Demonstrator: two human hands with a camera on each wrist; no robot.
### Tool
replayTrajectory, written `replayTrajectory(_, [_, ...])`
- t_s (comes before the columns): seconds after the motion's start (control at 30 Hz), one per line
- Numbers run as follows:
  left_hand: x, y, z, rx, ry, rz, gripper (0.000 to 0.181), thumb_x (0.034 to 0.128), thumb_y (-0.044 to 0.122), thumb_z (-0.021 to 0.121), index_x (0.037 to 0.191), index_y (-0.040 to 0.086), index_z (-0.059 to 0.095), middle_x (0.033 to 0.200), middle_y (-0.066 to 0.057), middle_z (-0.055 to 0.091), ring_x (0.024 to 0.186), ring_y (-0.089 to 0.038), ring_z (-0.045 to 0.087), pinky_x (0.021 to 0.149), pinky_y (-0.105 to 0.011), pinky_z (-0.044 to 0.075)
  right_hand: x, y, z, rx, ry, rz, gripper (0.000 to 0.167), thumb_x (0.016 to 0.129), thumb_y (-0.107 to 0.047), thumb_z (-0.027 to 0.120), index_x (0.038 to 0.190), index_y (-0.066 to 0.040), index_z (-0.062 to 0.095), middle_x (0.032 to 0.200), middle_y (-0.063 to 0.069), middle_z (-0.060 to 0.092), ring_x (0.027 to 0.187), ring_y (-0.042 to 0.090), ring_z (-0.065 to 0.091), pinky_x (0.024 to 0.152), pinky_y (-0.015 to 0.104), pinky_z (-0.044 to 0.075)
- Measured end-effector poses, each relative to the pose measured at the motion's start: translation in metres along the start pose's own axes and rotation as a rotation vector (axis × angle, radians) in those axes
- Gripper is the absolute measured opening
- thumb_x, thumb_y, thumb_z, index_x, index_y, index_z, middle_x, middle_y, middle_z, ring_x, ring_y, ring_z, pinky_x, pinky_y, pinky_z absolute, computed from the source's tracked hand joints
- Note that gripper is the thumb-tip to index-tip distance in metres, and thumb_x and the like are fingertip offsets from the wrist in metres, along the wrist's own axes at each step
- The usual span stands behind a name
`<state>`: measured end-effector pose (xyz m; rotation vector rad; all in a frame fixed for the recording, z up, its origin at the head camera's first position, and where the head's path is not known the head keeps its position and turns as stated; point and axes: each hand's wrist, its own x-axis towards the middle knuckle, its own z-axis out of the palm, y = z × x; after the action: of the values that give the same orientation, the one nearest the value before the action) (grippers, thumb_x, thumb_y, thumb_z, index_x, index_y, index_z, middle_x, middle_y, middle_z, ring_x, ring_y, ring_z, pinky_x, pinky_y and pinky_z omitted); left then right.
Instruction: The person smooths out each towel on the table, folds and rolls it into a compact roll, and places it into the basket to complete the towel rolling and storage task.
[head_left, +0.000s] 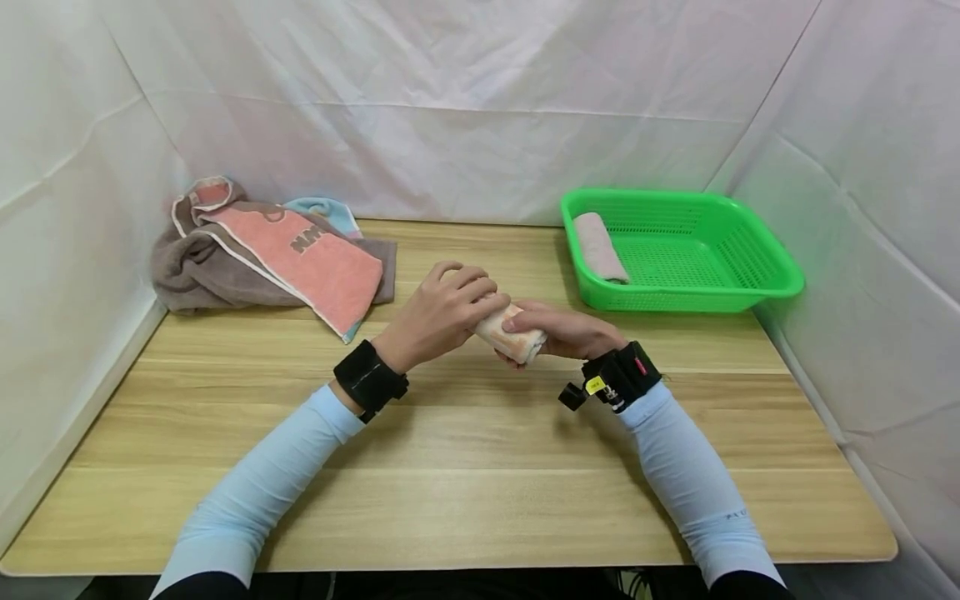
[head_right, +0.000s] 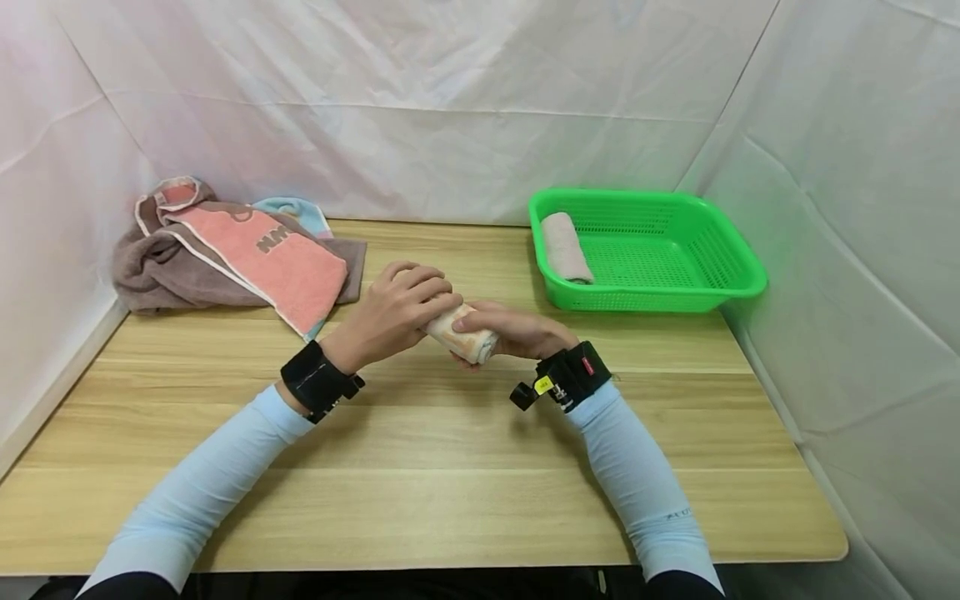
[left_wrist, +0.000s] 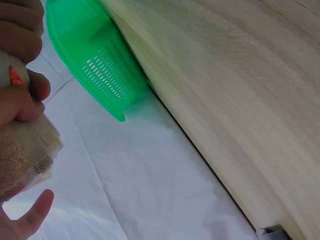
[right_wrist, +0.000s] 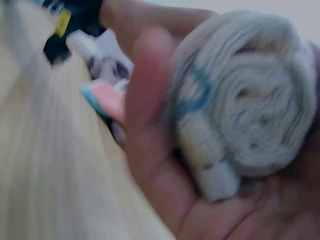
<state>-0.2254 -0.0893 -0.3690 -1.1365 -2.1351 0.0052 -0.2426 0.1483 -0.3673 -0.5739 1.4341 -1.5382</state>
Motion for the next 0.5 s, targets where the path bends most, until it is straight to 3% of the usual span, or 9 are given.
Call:
replayTrajectory(0.1, [-0.002,-0.002,0.001,-0.020,-0.002,-0.012,0.027,0.0957,0.016,0.072,0.122,0.022,0.067,0.119,-0.002,0.070,0.122,-0.025,0.063,0.104,-0.048,0.050,-0.002,-0.007,0.004,-0.080,0.098,0.047,0.036,0.101,-0.026,0.050,0.127,-0.002,0.051,0.095,0.006,0.066,0.080,0.015,0.066,0.071,0.027,0.056])
replayTrajectory(0.23, [-0.004,-0.006,0.001,-0.037,0.036,-0.062,0.056,0.0901,0.021,0.077,0.143,0.023,0.057,0.145,-0.012,0.058,0.138,-0.032,0.053,0.107,-0.054,0.047,-0.009,-0.017,0.001,-0.100,0.184,0.026,0.034,0.104,-0.023,0.046,0.128,0.000,0.051,0.092,0.004,0.067,0.080,0.014,0.065,0.074,0.027,0.055])
replayTrajectory(0.37, [-0.004,-0.010,0.002,-0.072,0.067,-0.128,0.084,0.0865,0.022,0.078,0.159,0.023,0.036,0.161,-0.020,0.038,0.150,-0.034,0.039,0.108,-0.056,0.045,-0.029,-0.036,-0.018,-0.018,0.384,-0.103,0.027,0.105,-0.020,0.045,0.126,-0.004,0.051,0.089,0.001,0.067,0.077,0.013,0.065,0.071,0.028,0.055])
replayTrajectory(0.5, [-0.004,-0.010,0.005,-0.114,0.036,-0.147,0.083,0.0898,0.019,0.071,0.162,0.022,0.029,0.163,-0.023,0.033,0.153,-0.036,0.035,0.108,-0.056,0.045,-0.065,-0.052,-0.051,0.030,0.684,-0.271,0.027,0.105,-0.021,0.042,0.128,-0.009,0.048,0.092,-0.001,0.066,0.076,0.012,0.064,0.066,0.024,0.053])
